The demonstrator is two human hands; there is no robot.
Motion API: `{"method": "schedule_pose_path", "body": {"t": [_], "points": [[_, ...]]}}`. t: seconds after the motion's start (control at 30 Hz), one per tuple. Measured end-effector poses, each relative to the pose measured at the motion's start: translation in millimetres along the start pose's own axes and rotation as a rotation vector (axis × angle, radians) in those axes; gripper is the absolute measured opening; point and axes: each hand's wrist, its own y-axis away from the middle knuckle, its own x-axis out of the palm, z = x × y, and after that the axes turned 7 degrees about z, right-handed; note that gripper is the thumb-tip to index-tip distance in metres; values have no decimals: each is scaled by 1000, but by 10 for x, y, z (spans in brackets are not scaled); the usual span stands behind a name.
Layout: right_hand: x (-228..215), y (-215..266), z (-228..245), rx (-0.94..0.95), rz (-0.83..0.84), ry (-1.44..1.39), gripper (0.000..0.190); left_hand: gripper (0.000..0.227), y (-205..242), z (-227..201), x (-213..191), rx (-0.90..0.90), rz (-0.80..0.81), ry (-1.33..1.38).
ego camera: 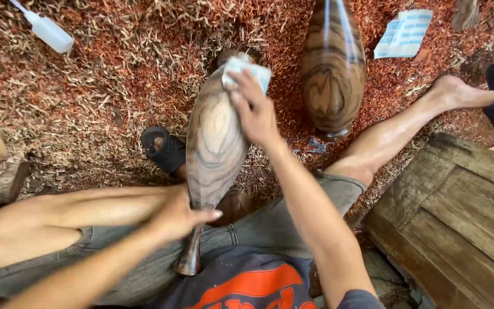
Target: The person sits on the ground holding a carved wooden vase between their legs. They squeeze liquid from a small plastic bottle onto the vase surface and rub it in with a cloth and a small abrasive pad, rotating the vase to treat different areas, then apply more liquid and continue rubbing.
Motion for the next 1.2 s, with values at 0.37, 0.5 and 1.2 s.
{"method": "schedule_pose_path", "body": {"t": [0.37,0.5,1.2], "points": [[336,397,-416,-418,-119,45,35,23,136,486,353,-454,114,920],[346,404,-150,179,-120,-456,50,20,130,347,391,-432,76,903],[170,90,74,215,12,-99,33,68,126,-241,580,-428,-388,69]]}}
